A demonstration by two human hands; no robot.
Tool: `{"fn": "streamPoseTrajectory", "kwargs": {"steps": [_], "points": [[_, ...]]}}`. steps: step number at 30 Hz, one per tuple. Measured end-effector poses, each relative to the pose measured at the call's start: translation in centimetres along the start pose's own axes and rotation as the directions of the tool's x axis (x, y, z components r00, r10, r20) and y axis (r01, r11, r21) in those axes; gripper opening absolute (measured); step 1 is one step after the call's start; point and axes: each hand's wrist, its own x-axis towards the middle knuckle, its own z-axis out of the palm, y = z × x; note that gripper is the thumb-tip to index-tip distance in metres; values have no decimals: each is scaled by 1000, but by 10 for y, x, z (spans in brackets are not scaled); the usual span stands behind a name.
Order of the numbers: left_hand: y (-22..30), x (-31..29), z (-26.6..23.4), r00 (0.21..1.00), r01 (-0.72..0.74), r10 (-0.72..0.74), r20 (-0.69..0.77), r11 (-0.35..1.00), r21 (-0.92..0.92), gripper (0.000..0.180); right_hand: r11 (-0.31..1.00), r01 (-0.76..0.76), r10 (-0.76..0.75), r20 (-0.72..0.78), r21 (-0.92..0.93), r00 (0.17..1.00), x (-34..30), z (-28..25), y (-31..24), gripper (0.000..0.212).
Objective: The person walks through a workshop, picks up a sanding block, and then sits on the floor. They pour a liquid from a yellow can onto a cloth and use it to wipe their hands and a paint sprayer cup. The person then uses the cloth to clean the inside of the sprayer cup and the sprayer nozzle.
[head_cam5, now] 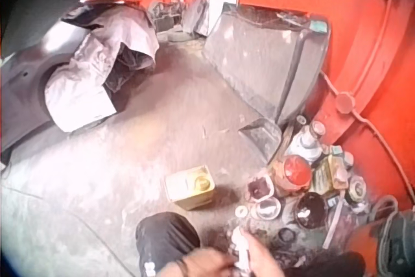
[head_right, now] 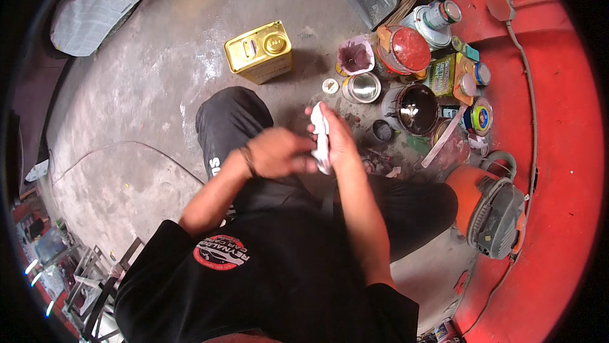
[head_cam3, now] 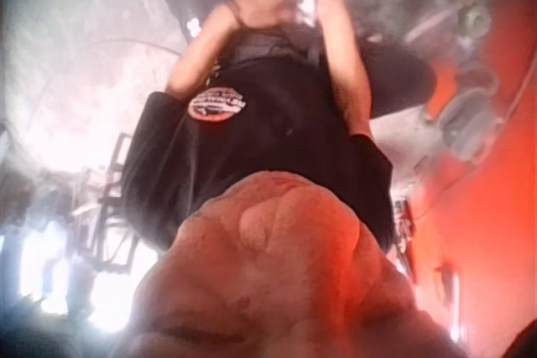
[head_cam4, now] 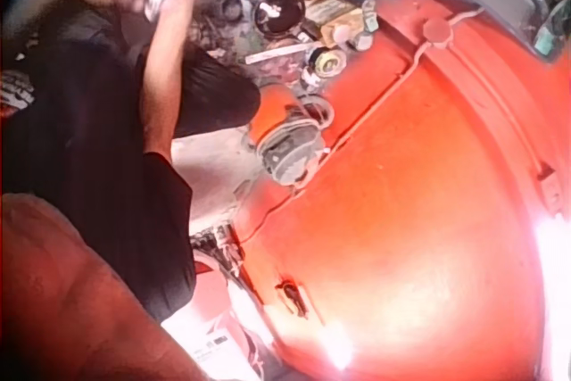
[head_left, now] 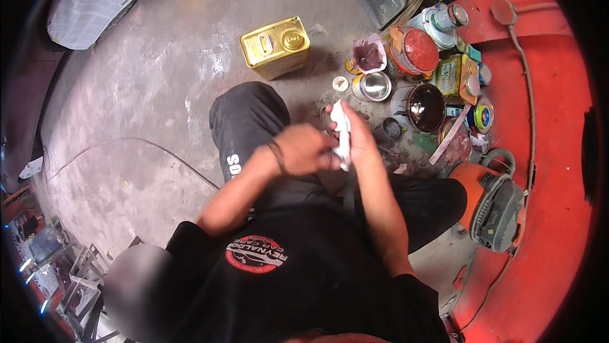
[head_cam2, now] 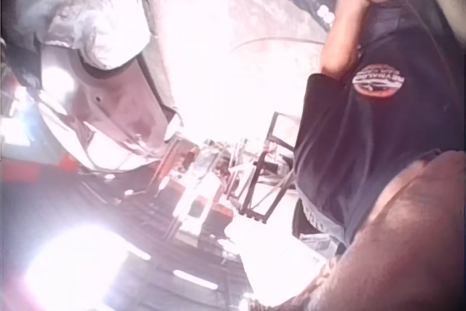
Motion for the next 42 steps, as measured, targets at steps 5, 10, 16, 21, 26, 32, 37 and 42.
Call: {"fn": "streamPoseTrajectory", "kwargs": {"steps": [5, 10, 16, 21, 26, 32, 37, 42], "points": [[-60, -28, -75, 847, -245, -285, -448, 540, -805, 82, 934, -349, 356, 103, -78, 929, 11, -23, 88, 28], [-120, -34, -131, 699, -10, -226, -678, 946, -325, 111, 975, -211, 216, 71, -64, 974, 13, 5, 86, 22], [-137, 22, -122, 807, 536, -196, -557, 640, 551, 122, 987, -134, 125, 95, 93, 988, 54, 7, 107, 25], [-142, 29, -123, 793, 546, -221, -567, 670, 502, 117, 993, -94, 86, 102, 72, 991, 67, -7, 107, 30], [-134, -6, -117, 793, 467, -92, -603, 728, 503, 116, 998, 27, -26, -7, 63, 1000, 81, -15, 92, 34], [-119, -38, -105, 897, 349, -54, -439, 698, 625, 112, 983, 157, -155, -27, 94, 988, 103, 0, 80, 41], [-104, -44, -99, 960, 273, -131, -246, 622, 734, 108, 952, 304, -305, -70, -34, 950, 131, 13, 73, 41], [-81, -14, -85, 987, 139, -145, -71, 540, 830, 106, 850, 430, -454, -10, -306, 891, 124, 22, 62, 51]]}}
